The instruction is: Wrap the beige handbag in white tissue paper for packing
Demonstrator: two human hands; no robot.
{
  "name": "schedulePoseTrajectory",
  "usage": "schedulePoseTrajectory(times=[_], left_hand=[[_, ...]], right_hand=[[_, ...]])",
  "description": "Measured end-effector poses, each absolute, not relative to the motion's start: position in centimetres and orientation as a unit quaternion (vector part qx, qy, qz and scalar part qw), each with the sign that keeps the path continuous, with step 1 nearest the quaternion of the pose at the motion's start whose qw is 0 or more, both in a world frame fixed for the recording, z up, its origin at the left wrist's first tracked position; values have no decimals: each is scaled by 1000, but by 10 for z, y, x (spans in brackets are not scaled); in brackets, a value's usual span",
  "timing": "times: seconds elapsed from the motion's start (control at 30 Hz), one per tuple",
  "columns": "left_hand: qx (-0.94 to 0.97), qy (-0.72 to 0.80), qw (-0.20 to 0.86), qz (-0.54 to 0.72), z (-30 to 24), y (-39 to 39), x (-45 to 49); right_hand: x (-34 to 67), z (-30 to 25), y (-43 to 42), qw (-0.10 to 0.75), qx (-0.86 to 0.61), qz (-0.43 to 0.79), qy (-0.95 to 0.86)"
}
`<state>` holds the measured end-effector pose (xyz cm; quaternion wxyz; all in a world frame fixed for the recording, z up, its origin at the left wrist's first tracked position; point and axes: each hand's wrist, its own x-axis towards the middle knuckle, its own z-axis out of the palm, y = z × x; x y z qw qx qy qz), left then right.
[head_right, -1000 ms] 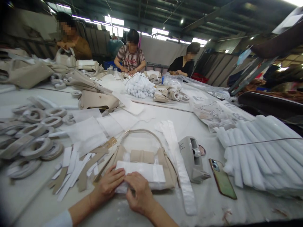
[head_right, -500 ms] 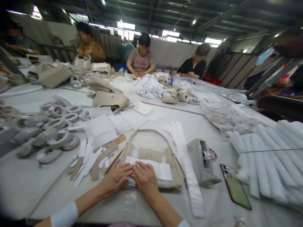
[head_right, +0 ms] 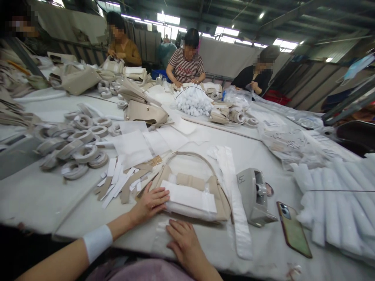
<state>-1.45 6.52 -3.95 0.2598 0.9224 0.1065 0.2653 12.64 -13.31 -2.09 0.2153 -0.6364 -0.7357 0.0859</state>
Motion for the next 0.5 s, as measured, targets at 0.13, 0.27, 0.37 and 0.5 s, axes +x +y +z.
schedulePoseTrajectory(times=[0.13, 0.27, 0.37, 0.5], left_hand=[[927, 105, 256, 251, -36, 66, -15], [933, 102, 242, 247, -31, 65, -16], [934, 101, 237, 248, -30, 65, -16], [935, 101, 235, 247, -31, 65, -16]], right_hand=[[115, -29, -116, 299, -667, 92, -676], [111, -18, -112, 331, -654, 101, -673], [115, -16, -120, 292, -641, 123, -699], [117, -29, -122, 245, -639, 142, -715]])
